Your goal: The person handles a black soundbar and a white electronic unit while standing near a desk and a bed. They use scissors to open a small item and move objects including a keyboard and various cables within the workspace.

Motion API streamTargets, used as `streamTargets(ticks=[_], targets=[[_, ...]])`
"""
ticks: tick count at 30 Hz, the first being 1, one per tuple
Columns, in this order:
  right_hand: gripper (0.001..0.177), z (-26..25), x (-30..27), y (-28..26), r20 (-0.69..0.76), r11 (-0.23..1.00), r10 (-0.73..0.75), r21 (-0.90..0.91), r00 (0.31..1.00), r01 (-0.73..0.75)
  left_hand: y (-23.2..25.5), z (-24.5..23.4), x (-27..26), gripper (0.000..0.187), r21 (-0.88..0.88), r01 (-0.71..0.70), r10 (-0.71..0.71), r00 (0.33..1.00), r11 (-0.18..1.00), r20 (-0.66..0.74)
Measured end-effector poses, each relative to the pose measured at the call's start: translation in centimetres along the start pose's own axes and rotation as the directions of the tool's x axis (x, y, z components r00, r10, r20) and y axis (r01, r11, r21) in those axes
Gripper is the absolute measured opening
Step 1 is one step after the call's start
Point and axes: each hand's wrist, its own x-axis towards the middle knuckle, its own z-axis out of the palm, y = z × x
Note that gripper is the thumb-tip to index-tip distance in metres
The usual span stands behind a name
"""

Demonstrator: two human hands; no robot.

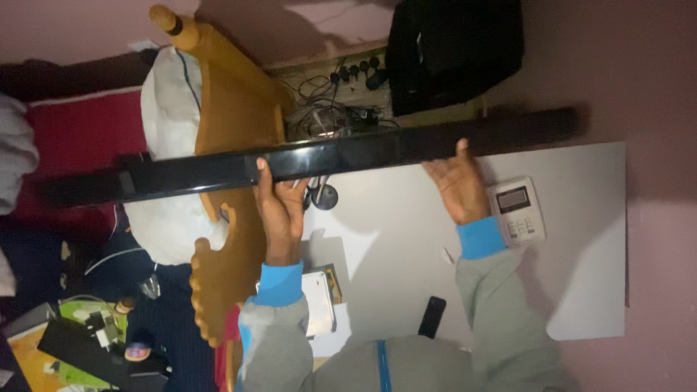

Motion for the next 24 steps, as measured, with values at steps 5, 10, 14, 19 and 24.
streamTargets(ticks=[5,10,14,19,24], targets=[[0.041,2.4,-3.7,3.7,-0.266,0.976,0.115,-0.151,0.957,-0.159,1.1,-5.0,-1.6,0.053,0.056,0.006,-0.006,1.000,0.998,-0.009],[0.048,-0.8,-6.3,7.8,-0.128,0.979,0.185,-0.058,0.974,-0.194,2.5,-7.6,-1.9,0.062,0.071,0.030,-0.024,0.996,0.997,-0.082],[0.055,-0.3,-8.4,10.4,-0.235,0.972,0.219,-0.038,0.947,-0.234,3.4,-8.7,-2.3,0.068,0.043,0.065,-0.058,0.986,0.997,-0.156],[0.053,0.9,-10.5,11.9,-0.175,0.972,0.207,-0.075,0.962,-0.223,3.1,-11.7,-2.5,0.065,-0.016,0.127,-0.127,0.956,0.992,-0.264],[0.045,-0.4,-11.7,12.9,-0.132,0.973,0.204,-0.078,0.970,-0.216,0.9,-15.5,-2.8,0.053,-0.126,0.100,-0.132,0.952,0.987,-0.277]])
